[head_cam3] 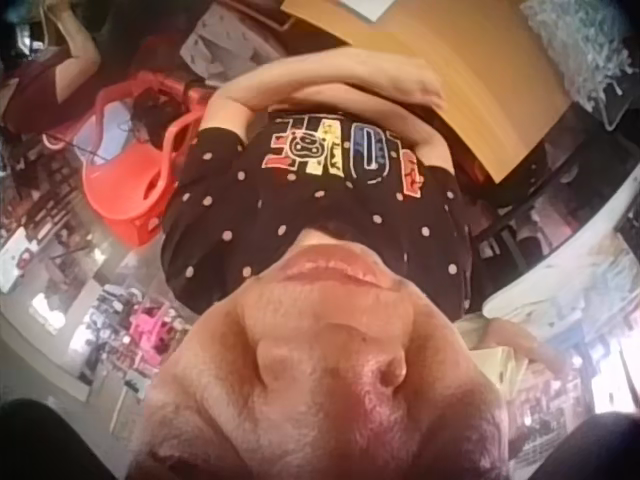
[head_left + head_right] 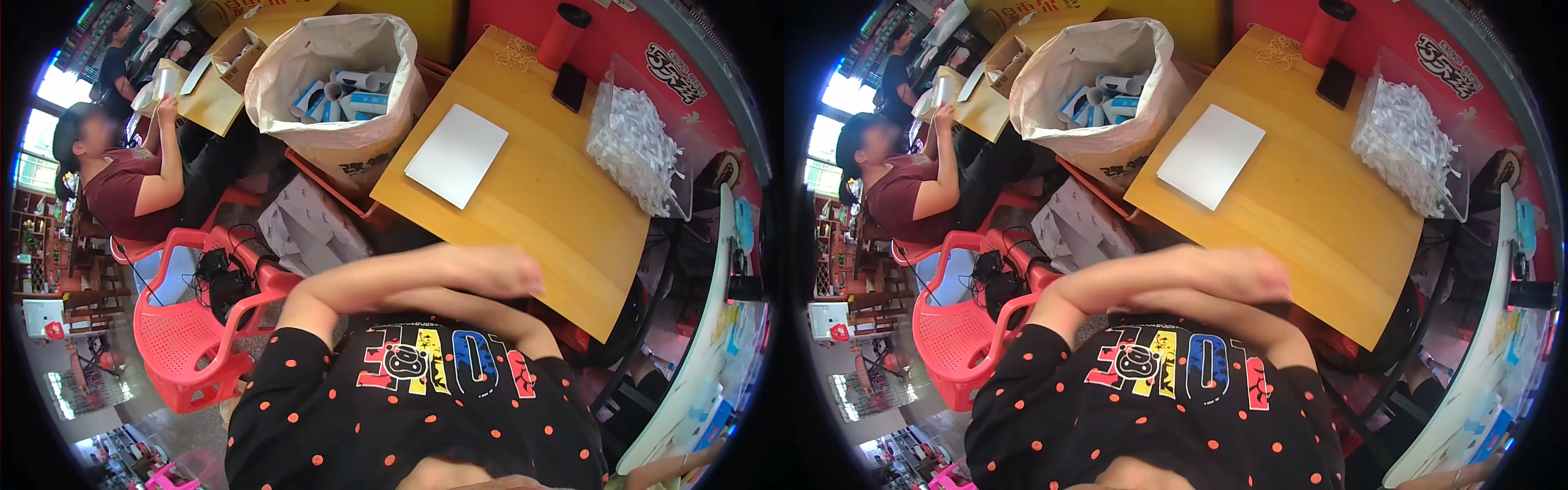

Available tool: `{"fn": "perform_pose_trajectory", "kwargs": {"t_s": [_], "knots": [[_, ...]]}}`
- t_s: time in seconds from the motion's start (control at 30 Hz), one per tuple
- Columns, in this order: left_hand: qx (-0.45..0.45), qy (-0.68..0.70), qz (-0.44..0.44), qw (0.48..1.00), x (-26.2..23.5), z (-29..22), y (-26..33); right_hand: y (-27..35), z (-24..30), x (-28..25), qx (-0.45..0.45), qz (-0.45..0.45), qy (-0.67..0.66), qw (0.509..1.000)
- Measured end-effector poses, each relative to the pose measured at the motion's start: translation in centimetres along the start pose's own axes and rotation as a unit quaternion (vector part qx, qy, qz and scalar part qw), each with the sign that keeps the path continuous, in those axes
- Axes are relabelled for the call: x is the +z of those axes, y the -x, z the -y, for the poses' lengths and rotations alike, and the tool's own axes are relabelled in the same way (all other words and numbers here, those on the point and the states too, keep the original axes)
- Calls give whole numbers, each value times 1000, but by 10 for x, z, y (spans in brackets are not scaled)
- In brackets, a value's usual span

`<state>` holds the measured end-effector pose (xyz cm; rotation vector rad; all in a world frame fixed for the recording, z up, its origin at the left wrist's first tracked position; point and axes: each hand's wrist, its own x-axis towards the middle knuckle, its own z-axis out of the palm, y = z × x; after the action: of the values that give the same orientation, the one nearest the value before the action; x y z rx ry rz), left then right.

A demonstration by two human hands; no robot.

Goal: Manually assemble and fold paper packaging boxes for umbrellas.

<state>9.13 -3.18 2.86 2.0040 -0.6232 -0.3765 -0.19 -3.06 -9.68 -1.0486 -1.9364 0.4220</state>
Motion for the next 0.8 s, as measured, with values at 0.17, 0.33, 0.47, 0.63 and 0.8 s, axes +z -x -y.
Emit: {"fn": "perform_pose_trajectory", "kwargs": {"t_s": [0.17,0.33,0.47,0.63,0.8], "knots": [[33,128,88,987,52,-16,-28,31,18,-30,146,43,-84,985],[-34,237,3,971,63,11,-13,54,25,-58,225,22,-108,968],[-74,234,0,969,56,21,-2,65,30,-69,249,14,-125,960],[37,326,-28,944,63,21,1,70,36,-77,273,5,-130,953],[-23,236,5,971,63,32,-2,79,37,-84,287,4,-139,948]]}}
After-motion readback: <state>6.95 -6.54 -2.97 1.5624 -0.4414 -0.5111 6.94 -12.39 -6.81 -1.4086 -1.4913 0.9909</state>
